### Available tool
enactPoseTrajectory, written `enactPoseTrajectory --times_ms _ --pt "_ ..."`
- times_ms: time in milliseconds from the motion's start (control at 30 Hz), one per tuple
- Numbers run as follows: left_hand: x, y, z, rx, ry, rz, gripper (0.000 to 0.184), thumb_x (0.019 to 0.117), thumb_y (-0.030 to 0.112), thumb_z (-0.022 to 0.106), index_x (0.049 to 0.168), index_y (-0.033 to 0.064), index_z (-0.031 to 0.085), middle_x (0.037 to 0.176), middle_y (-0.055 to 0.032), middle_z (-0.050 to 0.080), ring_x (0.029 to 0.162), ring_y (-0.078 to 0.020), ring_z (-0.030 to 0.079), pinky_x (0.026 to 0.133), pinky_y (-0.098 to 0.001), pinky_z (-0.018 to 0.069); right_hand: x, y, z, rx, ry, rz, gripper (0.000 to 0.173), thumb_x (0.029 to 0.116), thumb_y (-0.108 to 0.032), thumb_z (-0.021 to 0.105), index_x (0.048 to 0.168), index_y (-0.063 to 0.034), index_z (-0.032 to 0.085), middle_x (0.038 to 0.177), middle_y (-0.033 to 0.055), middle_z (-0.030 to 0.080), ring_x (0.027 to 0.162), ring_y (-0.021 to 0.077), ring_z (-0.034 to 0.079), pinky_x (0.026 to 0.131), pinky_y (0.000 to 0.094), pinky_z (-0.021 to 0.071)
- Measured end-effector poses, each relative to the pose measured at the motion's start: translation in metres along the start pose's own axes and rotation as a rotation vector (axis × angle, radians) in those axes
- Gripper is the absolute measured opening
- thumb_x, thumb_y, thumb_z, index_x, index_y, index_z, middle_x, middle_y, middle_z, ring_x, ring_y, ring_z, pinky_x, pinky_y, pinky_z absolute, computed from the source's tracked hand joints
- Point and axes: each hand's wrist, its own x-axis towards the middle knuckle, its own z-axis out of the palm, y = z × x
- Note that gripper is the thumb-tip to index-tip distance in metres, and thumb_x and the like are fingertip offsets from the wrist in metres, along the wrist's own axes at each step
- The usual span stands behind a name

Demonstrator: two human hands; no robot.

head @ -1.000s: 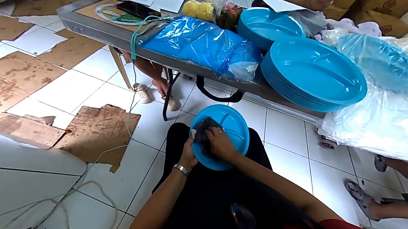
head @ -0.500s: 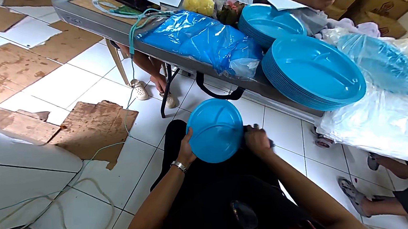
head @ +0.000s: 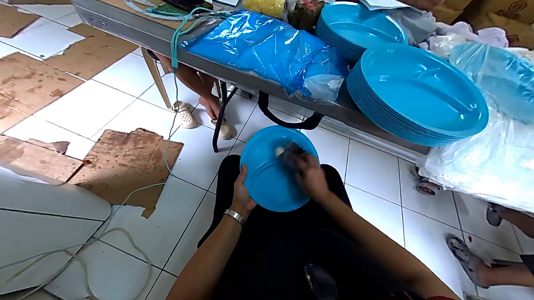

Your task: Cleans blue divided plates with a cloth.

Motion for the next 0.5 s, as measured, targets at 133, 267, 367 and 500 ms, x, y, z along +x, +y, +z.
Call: enactPoseTrajectory --times_ms 133,267,367,500 --pt "0.003 0.001 0.000 -0.008 0.050 -0.018 0.055 0.1121 0.040 0.013 0.116 0.0101 0.058 0.095 -0.0062 0.071 0.089 -0.0151 0.070 0.079 -0.0324 0.0593 -0.011 -0.061 0.040 0.093 -0.307 -0.340 0.052 0.0959 -0.015 0.059 0.145 0.0008 0.054 0.144 0.0284 0.053 0.131 0.0408 0.056 0.106 0.0513 0.0496" --pt "0.003 0.003 -0.004 -0.054 0.023 -0.096 0.058 0.1105 0.047 0.015 0.114 0.0092 0.059 0.095 -0.0079 0.071 0.089 -0.0169 0.071 0.079 -0.0345 0.0599 -0.010 -0.058 0.036 0.001 -0.268 -0.543 0.027 0.0949 0.001 0.056 0.118 0.0046 0.068 0.124 0.0245 0.067 0.116 0.0436 0.064 0.094 0.0536 0.0555" --pt "0.006 0.002 0.000 -0.031 0.040 -0.096 0.054 0.1109 0.046 0.020 0.125 0.0102 0.058 0.104 -0.0100 0.071 0.097 -0.0201 0.071 0.085 -0.0389 0.0597 -0.010 -0.036 0.031 -0.198 -0.120 -0.503 0.038 0.0906 0.008 0.056 0.125 -0.0005 0.070 0.125 0.0207 0.069 0.112 0.0445 0.066 0.088 0.0569 0.0567" --pt "0.010 0.001 -0.003 -0.053 0.043 0.028 0.050 0.1119 0.042 0.021 0.134 0.0111 0.054 0.115 -0.0119 0.071 0.106 -0.0224 0.070 0.090 -0.0418 0.0588 0.008 -0.007 0.003 -0.439 -0.255 -0.121 0.042 0.0959 0.009 0.049 0.135 0.0002 0.063 0.140 0.0235 0.059 0.129 0.0473 0.055 0.100 0.0633 0.0472"
